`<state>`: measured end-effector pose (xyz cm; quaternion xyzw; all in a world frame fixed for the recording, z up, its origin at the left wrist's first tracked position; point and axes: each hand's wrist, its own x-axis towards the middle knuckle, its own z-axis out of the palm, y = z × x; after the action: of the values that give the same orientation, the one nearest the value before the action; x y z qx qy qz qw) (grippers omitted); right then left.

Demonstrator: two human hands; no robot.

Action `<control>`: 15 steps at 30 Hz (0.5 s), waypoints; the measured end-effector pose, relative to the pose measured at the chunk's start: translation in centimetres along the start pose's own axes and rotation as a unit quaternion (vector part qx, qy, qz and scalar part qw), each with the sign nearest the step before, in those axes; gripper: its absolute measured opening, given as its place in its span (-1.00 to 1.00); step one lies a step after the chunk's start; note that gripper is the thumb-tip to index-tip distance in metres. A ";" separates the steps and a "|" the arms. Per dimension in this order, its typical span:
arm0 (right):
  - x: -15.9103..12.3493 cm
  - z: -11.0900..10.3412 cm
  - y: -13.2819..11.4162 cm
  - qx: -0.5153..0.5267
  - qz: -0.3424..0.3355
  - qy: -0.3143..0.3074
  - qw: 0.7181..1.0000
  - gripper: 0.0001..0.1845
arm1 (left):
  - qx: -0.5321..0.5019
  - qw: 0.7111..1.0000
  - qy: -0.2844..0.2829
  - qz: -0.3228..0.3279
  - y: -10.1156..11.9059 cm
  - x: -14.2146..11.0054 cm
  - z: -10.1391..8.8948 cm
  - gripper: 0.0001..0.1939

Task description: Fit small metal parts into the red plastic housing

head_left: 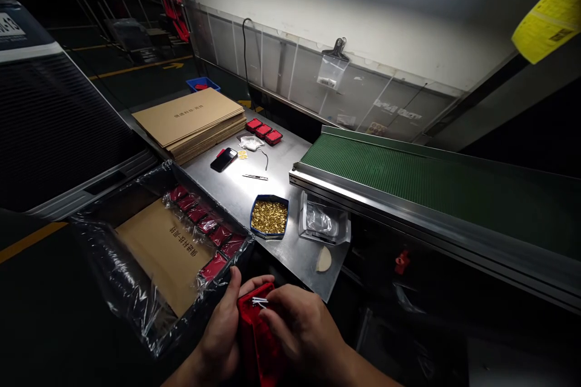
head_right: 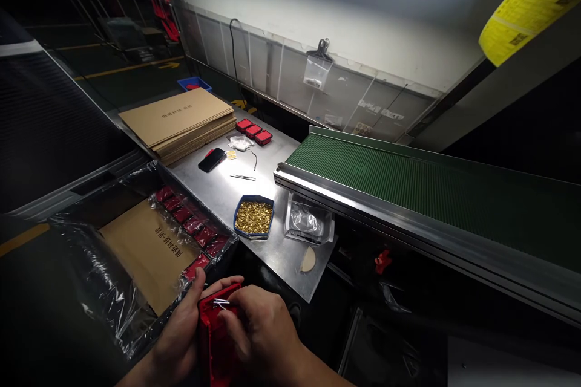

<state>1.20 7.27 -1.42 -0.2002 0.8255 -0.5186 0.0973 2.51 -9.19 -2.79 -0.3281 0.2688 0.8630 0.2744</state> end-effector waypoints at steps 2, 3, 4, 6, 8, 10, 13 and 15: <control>0.1 -0.3 0.1 -0.049 -0.069 0.007 0.996 -0.81 | 0.001 1.000 -0.001 -0.012 0.0 -0.2 0.1 -0.27; 0.2 -0.4 0.2 -0.077 -0.102 0.011 0.992 -0.79 | 0.000 1.000 -0.005 -0.020 -0.1 -0.2 0.1 -0.29; 0.2 -0.4 0.4 -0.104 -0.130 0.016 0.986 -0.77 | -0.003 1.000 -0.010 -0.028 -0.1 -0.3 0.1 -0.30; 0.3 -0.3 0.7 -0.153 -0.175 0.031 0.972 -0.77 | -0.010 0.999 -0.021 -0.044 -0.1 -0.3 0.2 -0.33; 0.4 -0.1 0.9 -0.188 -0.205 0.041 0.960 -0.77 | -0.015 0.998 -0.032 -0.054 -0.1 -0.3 0.2 -0.33; 0.5 -0.1 1.0 -0.204 -0.223 0.045 0.952 -0.78 | -0.014 0.997 -0.042 -0.059 -0.1 -0.3 0.1 -0.34; 0.6 -0.3 1.0 -0.206 -0.232 0.049 0.949 -0.79 | -0.011 0.996 -0.058 -0.062 -0.2 -0.3 0.1 -0.34; 0.8 -0.6 0.8 -0.205 -0.237 0.043 0.949 -0.79 | -0.009 0.995 -0.072 -0.067 -0.3 -0.3 0.1 -0.32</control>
<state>0.10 7.76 -1.88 -0.3830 0.8461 -0.3547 -0.1075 2.81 -8.95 -2.60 -0.2846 0.2183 0.8665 0.3472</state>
